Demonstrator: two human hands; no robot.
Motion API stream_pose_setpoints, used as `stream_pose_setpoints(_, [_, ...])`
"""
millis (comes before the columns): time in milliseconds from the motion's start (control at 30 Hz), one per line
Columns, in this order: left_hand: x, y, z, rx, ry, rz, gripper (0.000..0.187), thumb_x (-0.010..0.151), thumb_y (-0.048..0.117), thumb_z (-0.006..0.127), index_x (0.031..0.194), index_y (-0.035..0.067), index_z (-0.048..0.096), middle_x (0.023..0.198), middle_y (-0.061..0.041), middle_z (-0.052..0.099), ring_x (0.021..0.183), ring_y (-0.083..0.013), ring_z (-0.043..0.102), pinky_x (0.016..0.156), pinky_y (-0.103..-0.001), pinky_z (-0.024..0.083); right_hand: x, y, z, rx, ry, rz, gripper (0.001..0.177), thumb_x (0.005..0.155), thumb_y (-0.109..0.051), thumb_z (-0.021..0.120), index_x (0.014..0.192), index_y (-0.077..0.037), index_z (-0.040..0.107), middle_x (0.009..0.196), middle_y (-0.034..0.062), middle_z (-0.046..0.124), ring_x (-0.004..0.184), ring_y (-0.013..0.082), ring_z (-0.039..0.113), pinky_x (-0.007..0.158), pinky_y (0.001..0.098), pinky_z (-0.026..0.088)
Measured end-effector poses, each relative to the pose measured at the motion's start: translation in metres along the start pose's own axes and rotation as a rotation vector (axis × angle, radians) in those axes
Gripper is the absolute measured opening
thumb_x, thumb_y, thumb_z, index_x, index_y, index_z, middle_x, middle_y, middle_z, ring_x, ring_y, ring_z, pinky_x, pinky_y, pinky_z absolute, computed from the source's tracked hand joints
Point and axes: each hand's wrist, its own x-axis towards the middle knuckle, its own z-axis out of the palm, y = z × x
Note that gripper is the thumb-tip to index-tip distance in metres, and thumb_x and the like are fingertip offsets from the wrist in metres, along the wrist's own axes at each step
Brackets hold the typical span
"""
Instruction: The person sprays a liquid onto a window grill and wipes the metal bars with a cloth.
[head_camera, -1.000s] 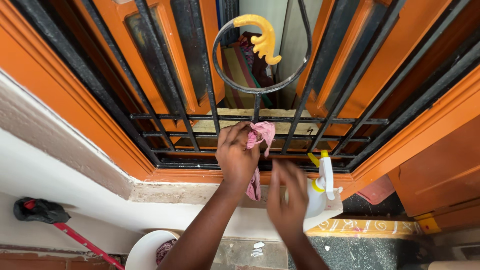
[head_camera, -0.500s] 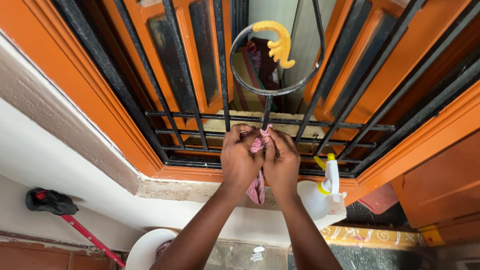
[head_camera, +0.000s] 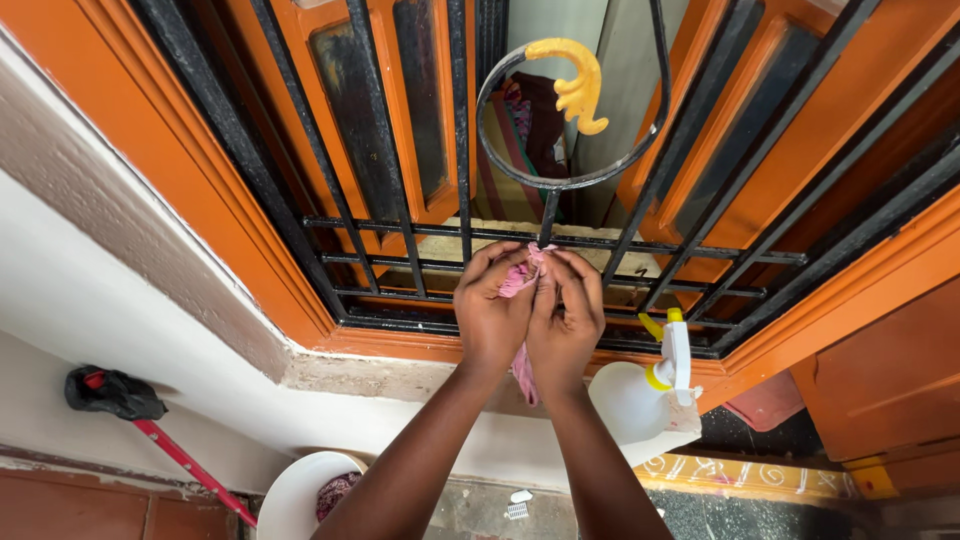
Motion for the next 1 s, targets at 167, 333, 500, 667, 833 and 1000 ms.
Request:
stream_pose_setpoints(167, [-0.005, 0.001, -0.007, 0.275, -0.099, 0.043, 0.030, 0.082, 0.010, 0.078, 0.112, 0.006, 0.078, 0.118, -0.008, 0.067, 0.110, -0.0292, 0.065, 0.089, -0.039, 0.055, -0.011, 0.015, -0.003, -0.324, -0.011, -0.090, 0.017, 0.100, -0.006, 0.067, 0.117, -0.006, 0.071, 0.119, 0.0057, 0.073, 0.113, 0.0244, 0.064, 0.103, 0.0369, 0.039])
stream_pose_setpoints(333, [-0.003, 0.015, -0.015, 0.445, -0.266, -0.008, 0.040, 0.073, 0.011, 0.079, 0.113, 0.006, 0.077, 0.122, -0.011, 0.061, 0.109, -0.0328, 0.060, 0.079, -0.041, 0.053, -0.016, 0.023, -0.011, -0.416, -0.058, -0.124, 0.014, 0.097, -0.006, 0.068, 0.112, -0.006, 0.071, 0.115, 0.0054, 0.075, 0.112, 0.0267, 0.062, 0.099, 0.0402, 0.039])
stream_pose_setpoints(500, [0.003, 0.014, -0.008, 0.317, -0.124, -0.024, 0.028, 0.076, 0.010, 0.078, 0.104, 0.009, 0.081, 0.111, -0.011, 0.069, 0.104, -0.0325, 0.067, 0.087, -0.042, 0.055, -0.010, 0.022, -0.006, -0.119, -0.075, 0.275, 0.019, 0.098, -0.006, 0.068, 0.117, -0.005, 0.073, 0.100, 0.0104, 0.072, 0.084, 0.0171, 0.069, 0.078, 0.0324, 0.057])
stream_pose_setpoints(667, [0.008, 0.021, -0.003, 0.115, -0.039, -0.183, 0.019, 0.079, 0.010, 0.076, 0.097, 0.008, 0.081, 0.107, -0.012, 0.076, 0.093, -0.0288, 0.075, 0.081, -0.038, 0.058, -0.004, 0.006, -0.005, 0.027, -0.005, 0.253, 0.021, 0.098, -0.004, 0.067, 0.118, -0.004, 0.075, 0.108, 0.0096, 0.074, 0.092, 0.0146, 0.070, 0.083, 0.0287, 0.056])
stream_pose_setpoints(833, [0.007, 0.019, 0.005, -0.016, 0.065, -0.264, 0.018, 0.082, 0.009, 0.077, 0.100, 0.006, 0.079, 0.103, -0.012, 0.077, 0.088, -0.0263, 0.078, 0.079, -0.034, 0.060, 0.002, 0.001, -0.001, 0.015, 0.056, 0.168, 0.018, 0.101, -0.003, 0.068, 0.118, -0.004, 0.074, 0.113, 0.0099, 0.074, 0.103, 0.0175, 0.070, 0.090, 0.0302, 0.056])
stream_pose_setpoints(1000, [0.001, 0.005, 0.004, 0.048, 0.030, -0.073, 0.025, 0.081, 0.007, 0.076, 0.106, 0.004, 0.079, 0.112, -0.011, 0.075, 0.099, -0.0264, 0.075, 0.086, -0.035, 0.059, -0.002, 0.011, 0.000, -0.144, 0.019, -0.077, 0.022, 0.099, 0.000, 0.068, 0.121, -0.001, 0.072, 0.122, 0.0112, 0.074, 0.110, 0.0270, 0.068, 0.096, 0.0364, 0.054])
